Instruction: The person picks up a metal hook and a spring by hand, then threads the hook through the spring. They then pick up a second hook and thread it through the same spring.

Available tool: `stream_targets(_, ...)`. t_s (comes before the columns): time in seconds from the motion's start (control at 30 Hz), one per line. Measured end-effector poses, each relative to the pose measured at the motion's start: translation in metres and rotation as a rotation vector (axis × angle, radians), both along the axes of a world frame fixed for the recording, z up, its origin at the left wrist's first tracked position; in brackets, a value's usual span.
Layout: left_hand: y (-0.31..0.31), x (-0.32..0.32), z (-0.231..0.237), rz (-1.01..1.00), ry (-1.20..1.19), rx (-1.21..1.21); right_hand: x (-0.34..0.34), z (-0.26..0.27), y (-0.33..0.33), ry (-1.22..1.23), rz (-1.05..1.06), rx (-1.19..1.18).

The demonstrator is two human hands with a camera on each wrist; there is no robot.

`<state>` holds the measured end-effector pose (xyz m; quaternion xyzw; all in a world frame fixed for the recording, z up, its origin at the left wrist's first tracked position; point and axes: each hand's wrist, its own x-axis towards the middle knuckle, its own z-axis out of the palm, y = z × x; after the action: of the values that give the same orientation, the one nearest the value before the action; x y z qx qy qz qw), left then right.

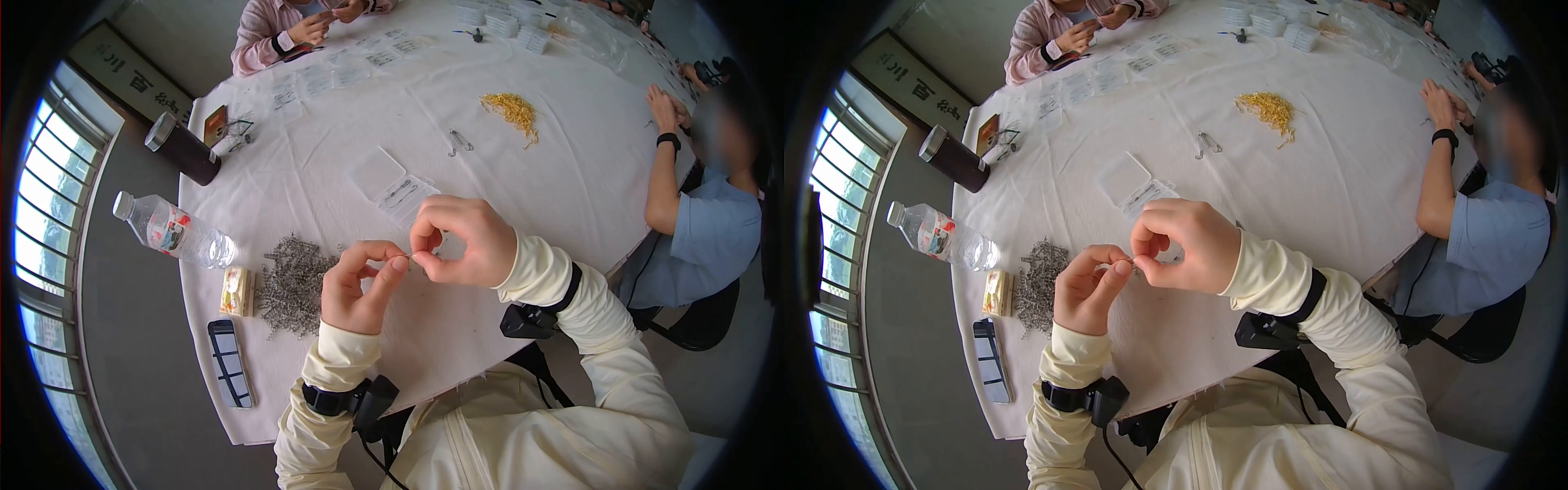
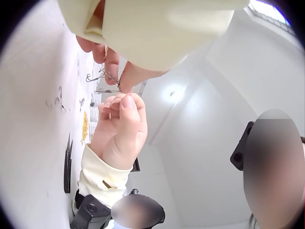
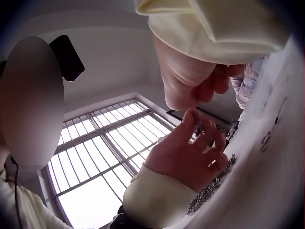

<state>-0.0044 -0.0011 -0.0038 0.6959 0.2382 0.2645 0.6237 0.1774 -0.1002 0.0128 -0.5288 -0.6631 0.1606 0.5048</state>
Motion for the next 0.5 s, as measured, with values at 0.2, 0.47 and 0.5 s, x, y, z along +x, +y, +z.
stream_targets(0.2,-0.001,-0.001,0.007,-0.065,-0.060,-0.188,0.001,-0.003,0.001,0.068,-0.026,-0.009)
stream_targets(0.47,0.010,-0.003,0.000,-0.120,-0.209,-0.318,-0.001,-0.006,0.001,0.148,0.073,-0.148)
stream_targets(0.5,0.011,-0.003,0.000,-0.118,-0.211,-0.318,-0.002,-0.006,0.001,0.146,0.074,-0.148)
